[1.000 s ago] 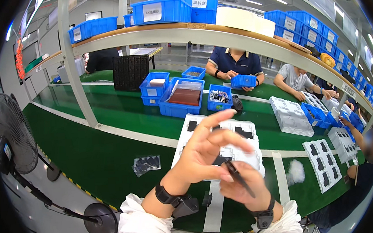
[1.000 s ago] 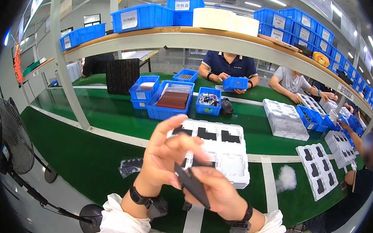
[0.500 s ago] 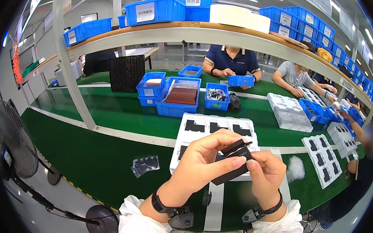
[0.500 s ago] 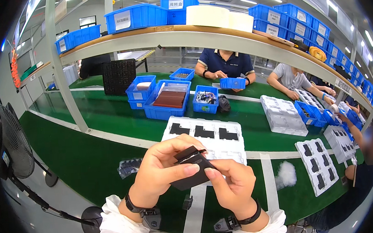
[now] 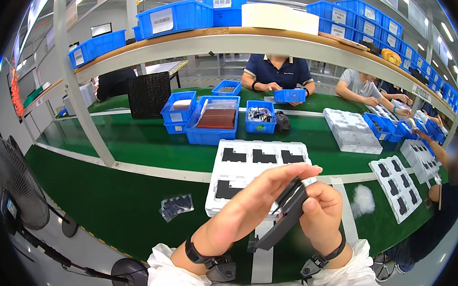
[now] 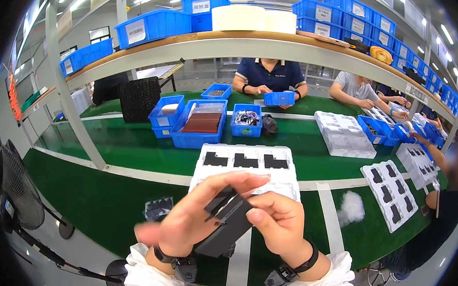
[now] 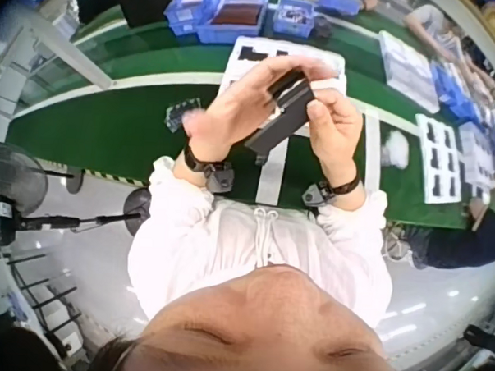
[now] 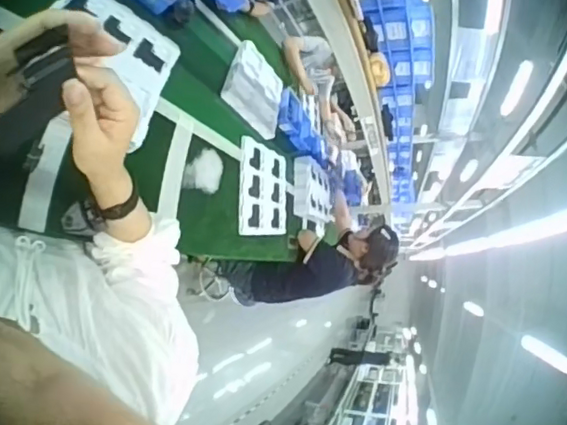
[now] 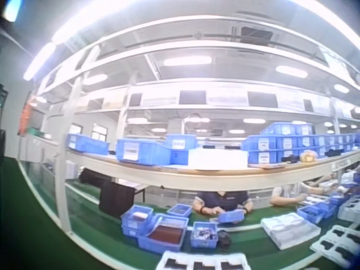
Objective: Assemble small plastic components and place them into a white tray.
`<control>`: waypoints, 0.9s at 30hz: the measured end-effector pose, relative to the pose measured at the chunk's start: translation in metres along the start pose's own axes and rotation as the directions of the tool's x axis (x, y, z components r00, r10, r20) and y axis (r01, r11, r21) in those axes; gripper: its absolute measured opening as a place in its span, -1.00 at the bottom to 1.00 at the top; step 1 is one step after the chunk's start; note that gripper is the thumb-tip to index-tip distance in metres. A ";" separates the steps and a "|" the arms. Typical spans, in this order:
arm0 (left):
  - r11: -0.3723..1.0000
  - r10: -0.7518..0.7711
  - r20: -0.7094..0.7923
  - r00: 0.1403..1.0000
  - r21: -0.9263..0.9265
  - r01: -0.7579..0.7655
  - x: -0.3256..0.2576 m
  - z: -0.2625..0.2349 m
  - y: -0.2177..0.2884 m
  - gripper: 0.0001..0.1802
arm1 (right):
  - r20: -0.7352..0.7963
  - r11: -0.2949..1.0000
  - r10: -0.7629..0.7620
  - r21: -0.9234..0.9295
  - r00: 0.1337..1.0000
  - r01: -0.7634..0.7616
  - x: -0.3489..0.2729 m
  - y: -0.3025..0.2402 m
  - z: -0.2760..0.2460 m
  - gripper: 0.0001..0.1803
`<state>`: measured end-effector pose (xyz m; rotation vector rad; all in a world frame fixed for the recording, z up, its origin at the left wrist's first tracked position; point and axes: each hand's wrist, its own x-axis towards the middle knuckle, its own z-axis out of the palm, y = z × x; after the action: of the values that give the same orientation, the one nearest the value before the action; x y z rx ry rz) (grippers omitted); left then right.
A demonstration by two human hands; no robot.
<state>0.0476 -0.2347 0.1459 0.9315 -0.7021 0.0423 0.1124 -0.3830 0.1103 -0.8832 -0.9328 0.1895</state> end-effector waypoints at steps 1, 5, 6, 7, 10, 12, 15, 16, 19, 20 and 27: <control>0.993 0.000 -0.085 0.996 0.116 0.010 0.000 0.009 0.002 0.02 | -0.016 0.996 0.014 0.091 1.000 -0.012 -0.001 -0.001 -0.001 -0.79; 0.715 0.015 -0.005 1.000 0.699 -0.008 -0.007 0.012 0.004 -0.31 | -0.117 0.997 -0.065 0.045 0.991 0.071 0.001 0.005 0.006 -0.76; 0.710 0.018 -0.049 0.999 0.704 0.022 -0.010 0.011 0.002 -0.39 | -0.110 0.997 -0.067 -0.041 0.992 0.063 0.003 0.003 0.006 -0.74; 0.710 0.011 -0.051 0.999 0.703 0.028 -0.010 0.010 0.003 -0.39 | -0.116 0.997 -0.065 -0.039 0.991 0.061 0.006 -0.003 0.003 -0.74; 0.355 0.080 0.042 0.996 0.932 -0.068 -0.004 0.011 0.017 -0.41 | -0.012 0.709 -0.395 -0.640 0.919 0.297 0.017 -0.012 -0.007 -0.76; 0.323 0.035 0.050 0.998 0.945 -0.058 -0.006 0.013 0.020 -0.40 | 0.117 0.579 -0.419 -0.730 0.900 0.364 0.020 -0.026 -0.009 -0.77; 0.285 -0.015 0.068 0.998 0.956 -0.061 -0.004 0.016 0.017 -0.38 | 0.284 0.378 -0.459 -0.795 0.842 0.474 0.022 -0.034 -0.006 -0.78; 0.282 -0.011 0.082 0.997 0.957 -0.075 -0.004 0.017 0.016 -0.37 | 0.293 0.347 -0.446 -0.815 0.846 0.465 0.020 -0.036 -0.006 -0.79; 0.268 0.003 0.107 0.994 0.958 -0.104 -0.003 0.015 0.013 -0.37 | 0.294 0.311 -0.439 -0.837 0.849 0.451 0.021 -0.038 -0.002 -0.82; 0.260 0.017 0.123 0.992 0.958 -0.123 -0.003 0.013 0.012 -0.36 | 0.291 0.301 -0.447 -0.841 0.846 0.449 0.021 -0.038 -0.002 -0.83; 0.247 -0.047 0.120 0.992 0.963 -0.105 -0.004 0.015 0.010 -0.35 | 0.269 0.270 -0.458 -0.866 0.847 0.421 0.018 -0.037 -0.002 -0.85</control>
<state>0.0334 -0.2382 0.1569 2.1922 -0.7924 0.5324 0.1164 -0.3991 0.1480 -1.5789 -1.2219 -0.9661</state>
